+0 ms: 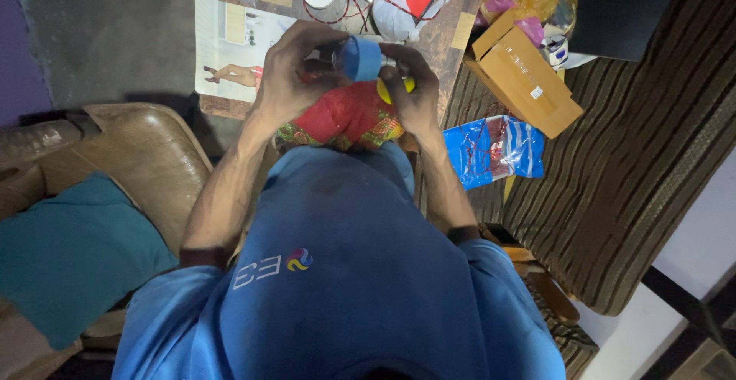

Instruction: The person organizes various items on a desk, including wrapping a cloth, handling electronic components like light bulbs and wires, sorting through documents and books, and placing small items into a yellow plastic bag.

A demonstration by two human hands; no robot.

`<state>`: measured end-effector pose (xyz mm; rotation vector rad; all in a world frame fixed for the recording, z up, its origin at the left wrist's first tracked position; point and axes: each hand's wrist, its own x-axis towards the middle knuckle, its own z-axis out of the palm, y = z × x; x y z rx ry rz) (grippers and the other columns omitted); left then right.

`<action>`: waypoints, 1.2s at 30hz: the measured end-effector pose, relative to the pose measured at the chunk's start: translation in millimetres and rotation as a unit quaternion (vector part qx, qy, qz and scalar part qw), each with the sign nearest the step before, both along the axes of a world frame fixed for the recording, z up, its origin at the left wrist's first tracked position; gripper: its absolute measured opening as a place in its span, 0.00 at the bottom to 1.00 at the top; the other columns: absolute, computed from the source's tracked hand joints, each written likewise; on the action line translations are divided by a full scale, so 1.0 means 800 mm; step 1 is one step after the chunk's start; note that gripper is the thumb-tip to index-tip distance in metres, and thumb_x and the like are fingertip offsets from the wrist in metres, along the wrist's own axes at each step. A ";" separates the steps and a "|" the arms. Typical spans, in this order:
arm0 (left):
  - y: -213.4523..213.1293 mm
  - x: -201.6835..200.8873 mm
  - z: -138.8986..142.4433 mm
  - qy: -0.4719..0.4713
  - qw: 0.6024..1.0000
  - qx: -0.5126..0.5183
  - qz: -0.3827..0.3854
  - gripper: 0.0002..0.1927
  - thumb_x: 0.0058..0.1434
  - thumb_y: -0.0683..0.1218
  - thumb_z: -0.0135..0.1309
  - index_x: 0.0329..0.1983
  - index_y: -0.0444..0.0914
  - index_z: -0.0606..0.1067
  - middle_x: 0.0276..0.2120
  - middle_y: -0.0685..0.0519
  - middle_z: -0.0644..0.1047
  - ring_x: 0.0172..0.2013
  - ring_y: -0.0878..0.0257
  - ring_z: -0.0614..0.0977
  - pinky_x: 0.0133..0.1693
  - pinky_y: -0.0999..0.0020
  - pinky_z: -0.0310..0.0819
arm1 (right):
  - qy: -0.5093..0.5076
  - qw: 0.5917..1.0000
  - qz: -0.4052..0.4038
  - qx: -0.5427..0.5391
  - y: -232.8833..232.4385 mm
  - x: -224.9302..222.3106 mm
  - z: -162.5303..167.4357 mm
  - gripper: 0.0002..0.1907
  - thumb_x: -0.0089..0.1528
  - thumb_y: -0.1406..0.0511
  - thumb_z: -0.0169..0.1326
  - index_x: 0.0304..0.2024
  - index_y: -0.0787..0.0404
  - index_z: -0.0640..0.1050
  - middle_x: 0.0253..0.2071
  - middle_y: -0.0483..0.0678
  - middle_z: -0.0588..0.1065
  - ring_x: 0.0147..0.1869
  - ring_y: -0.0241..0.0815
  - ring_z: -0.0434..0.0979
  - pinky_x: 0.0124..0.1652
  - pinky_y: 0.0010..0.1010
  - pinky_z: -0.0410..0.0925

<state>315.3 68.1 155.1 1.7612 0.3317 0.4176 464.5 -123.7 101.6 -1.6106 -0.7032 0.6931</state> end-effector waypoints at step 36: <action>-0.067 -0.006 0.031 -0.071 0.979 0.192 0.016 0.28 0.56 0.43 0.74 0.60 0.39 0.78 0.50 0.47 0.74 0.51 0.52 0.78 0.53 0.58 0.77 | 0.552 0.798 0.078 0.228 -0.036 -0.021 -0.105 0.19 0.68 0.60 0.60 0.57 0.64 0.74 0.50 0.56 0.78 0.50 0.50 0.82 0.50 0.41 0.77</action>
